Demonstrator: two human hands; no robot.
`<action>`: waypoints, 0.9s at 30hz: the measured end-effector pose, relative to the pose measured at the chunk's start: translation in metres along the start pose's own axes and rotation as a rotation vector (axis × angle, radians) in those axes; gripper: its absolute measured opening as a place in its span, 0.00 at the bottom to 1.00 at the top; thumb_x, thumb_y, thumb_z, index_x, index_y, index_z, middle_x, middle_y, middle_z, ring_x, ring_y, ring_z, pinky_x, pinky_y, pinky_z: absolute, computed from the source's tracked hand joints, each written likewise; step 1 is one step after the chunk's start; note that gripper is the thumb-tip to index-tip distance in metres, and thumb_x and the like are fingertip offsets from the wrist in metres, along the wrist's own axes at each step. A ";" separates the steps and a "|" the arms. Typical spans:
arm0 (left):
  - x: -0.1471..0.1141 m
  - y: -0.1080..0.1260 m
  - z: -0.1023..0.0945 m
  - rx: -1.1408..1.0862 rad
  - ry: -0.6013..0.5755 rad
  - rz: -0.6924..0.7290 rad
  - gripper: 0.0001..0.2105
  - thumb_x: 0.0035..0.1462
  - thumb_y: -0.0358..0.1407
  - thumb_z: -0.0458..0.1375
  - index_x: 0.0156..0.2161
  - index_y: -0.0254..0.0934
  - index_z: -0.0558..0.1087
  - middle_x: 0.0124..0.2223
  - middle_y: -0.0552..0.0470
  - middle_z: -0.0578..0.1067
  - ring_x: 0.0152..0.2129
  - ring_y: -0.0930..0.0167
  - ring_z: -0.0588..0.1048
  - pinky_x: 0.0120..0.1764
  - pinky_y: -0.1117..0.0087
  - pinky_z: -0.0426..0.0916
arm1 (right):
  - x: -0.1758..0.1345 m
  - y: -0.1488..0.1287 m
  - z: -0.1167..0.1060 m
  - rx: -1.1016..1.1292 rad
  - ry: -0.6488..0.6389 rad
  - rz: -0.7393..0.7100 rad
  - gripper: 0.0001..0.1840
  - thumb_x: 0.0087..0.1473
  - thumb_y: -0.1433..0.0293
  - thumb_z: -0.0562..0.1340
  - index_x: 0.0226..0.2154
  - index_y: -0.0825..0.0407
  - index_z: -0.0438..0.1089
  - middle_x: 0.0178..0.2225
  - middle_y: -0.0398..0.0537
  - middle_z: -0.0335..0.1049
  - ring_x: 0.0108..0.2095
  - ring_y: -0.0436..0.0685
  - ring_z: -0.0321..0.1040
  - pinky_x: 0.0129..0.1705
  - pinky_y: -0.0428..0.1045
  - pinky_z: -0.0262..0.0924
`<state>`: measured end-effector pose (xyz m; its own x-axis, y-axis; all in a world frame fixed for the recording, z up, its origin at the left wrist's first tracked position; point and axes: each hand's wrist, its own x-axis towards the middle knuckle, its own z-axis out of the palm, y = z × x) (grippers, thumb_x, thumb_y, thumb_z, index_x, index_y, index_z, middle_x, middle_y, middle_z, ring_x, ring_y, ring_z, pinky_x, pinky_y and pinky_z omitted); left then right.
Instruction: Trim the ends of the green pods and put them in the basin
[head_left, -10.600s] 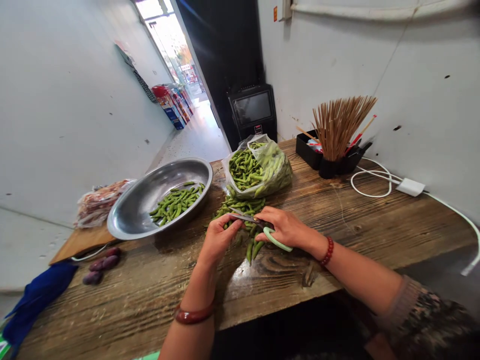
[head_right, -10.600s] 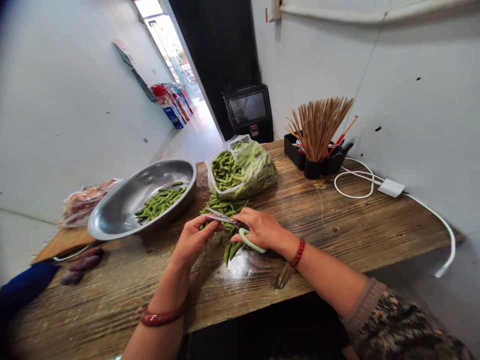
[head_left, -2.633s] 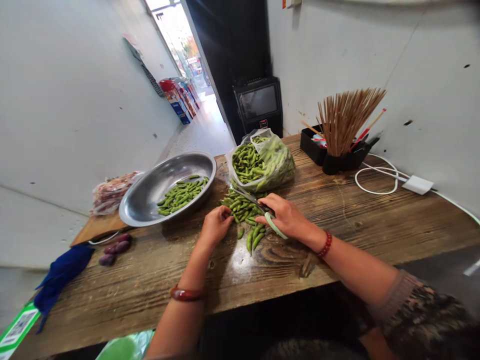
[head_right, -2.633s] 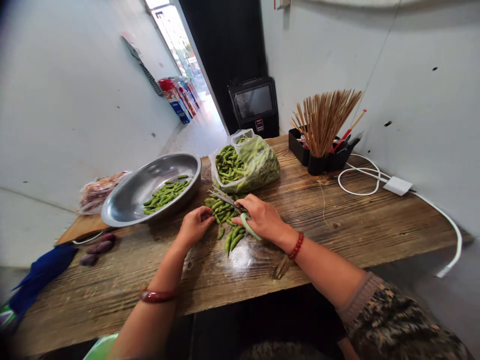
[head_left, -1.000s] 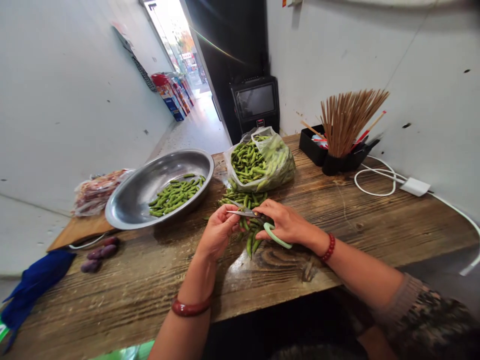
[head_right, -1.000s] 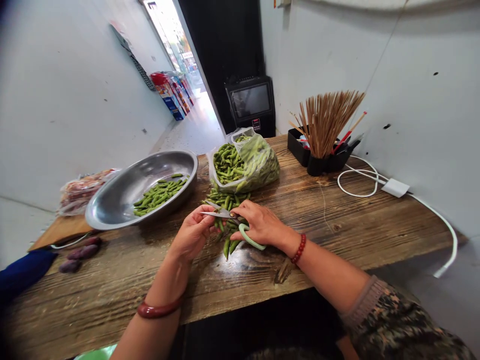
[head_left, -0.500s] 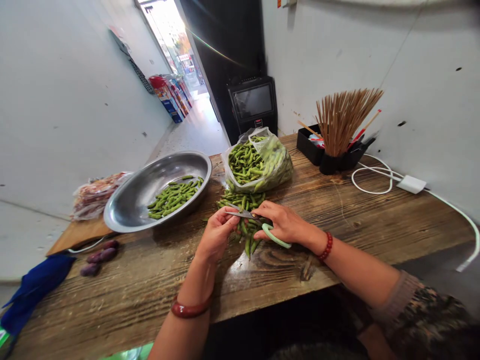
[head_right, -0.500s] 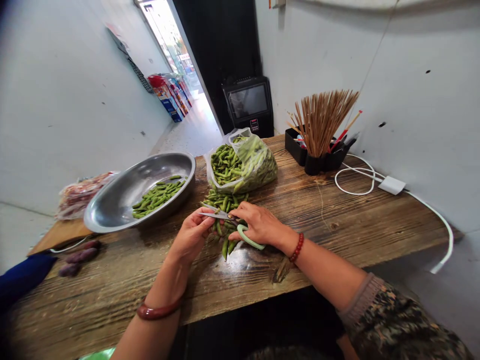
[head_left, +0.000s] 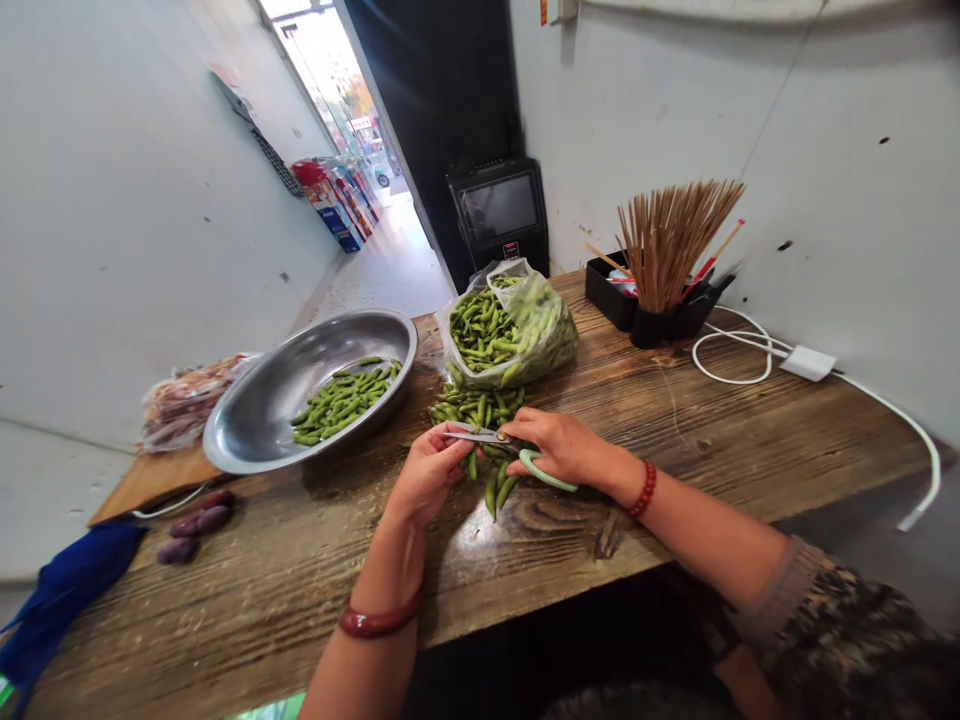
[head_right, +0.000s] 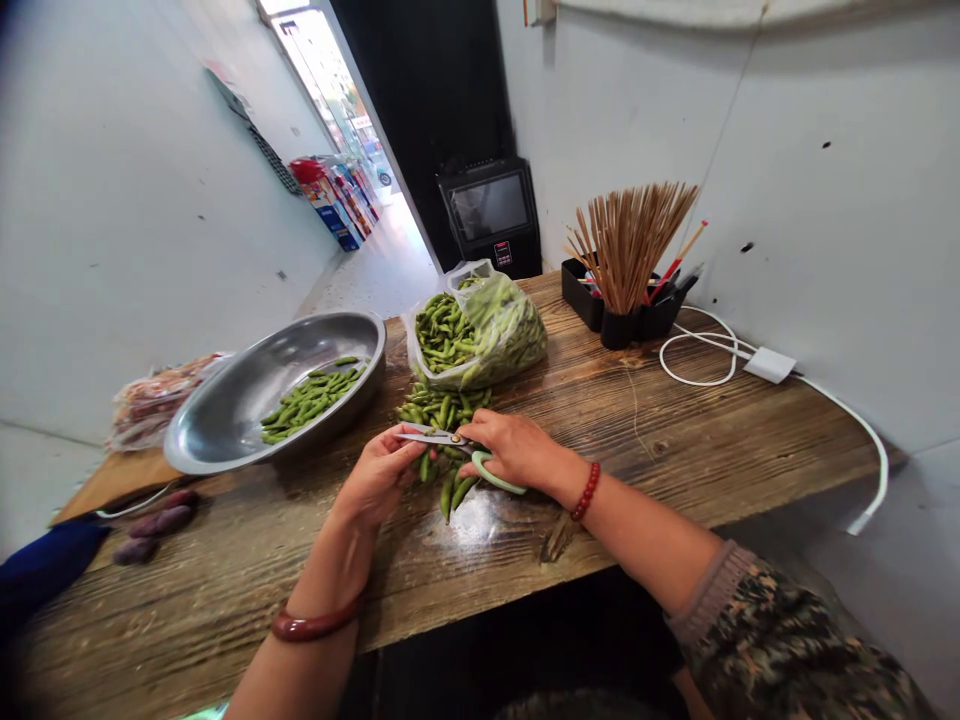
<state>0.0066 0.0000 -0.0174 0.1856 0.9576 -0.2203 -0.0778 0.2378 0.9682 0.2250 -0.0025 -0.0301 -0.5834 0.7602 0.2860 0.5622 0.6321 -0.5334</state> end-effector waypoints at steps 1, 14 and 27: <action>0.000 0.000 0.000 0.008 0.007 -0.013 0.14 0.41 0.38 0.70 0.31 0.33 0.72 0.22 0.54 0.74 0.14 0.80 0.62 0.15 0.80 0.45 | 0.000 -0.001 0.000 -0.012 -0.008 0.001 0.18 0.52 0.60 0.67 0.44 0.50 0.69 0.37 0.46 0.67 0.34 0.52 0.66 0.33 0.45 0.55; 0.005 0.001 -0.008 -0.074 0.068 -0.045 0.18 0.39 0.37 0.71 0.37 0.31 0.76 0.24 0.54 0.74 0.12 0.84 0.61 0.14 0.83 0.50 | 0.003 0.008 0.000 0.077 0.098 0.038 0.18 0.51 0.62 0.68 0.43 0.53 0.71 0.34 0.47 0.67 0.34 0.53 0.66 0.35 0.45 0.56; 0.000 0.005 -0.005 -0.264 0.037 0.037 0.13 0.42 0.30 0.69 0.36 0.33 0.74 0.32 0.51 0.77 0.22 0.76 0.74 0.24 0.78 0.69 | 0.003 0.007 0.003 0.144 0.181 0.058 0.19 0.52 0.62 0.67 0.44 0.55 0.72 0.33 0.46 0.67 0.32 0.53 0.65 0.35 0.46 0.58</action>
<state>0.0009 0.0022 -0.0127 0.1426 0.9706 -0.1940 -0.3374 0.2319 0.9123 0.2254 0.0041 -0.0359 -0.4302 0.8176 0.3827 0.4948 0.5681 -0.6576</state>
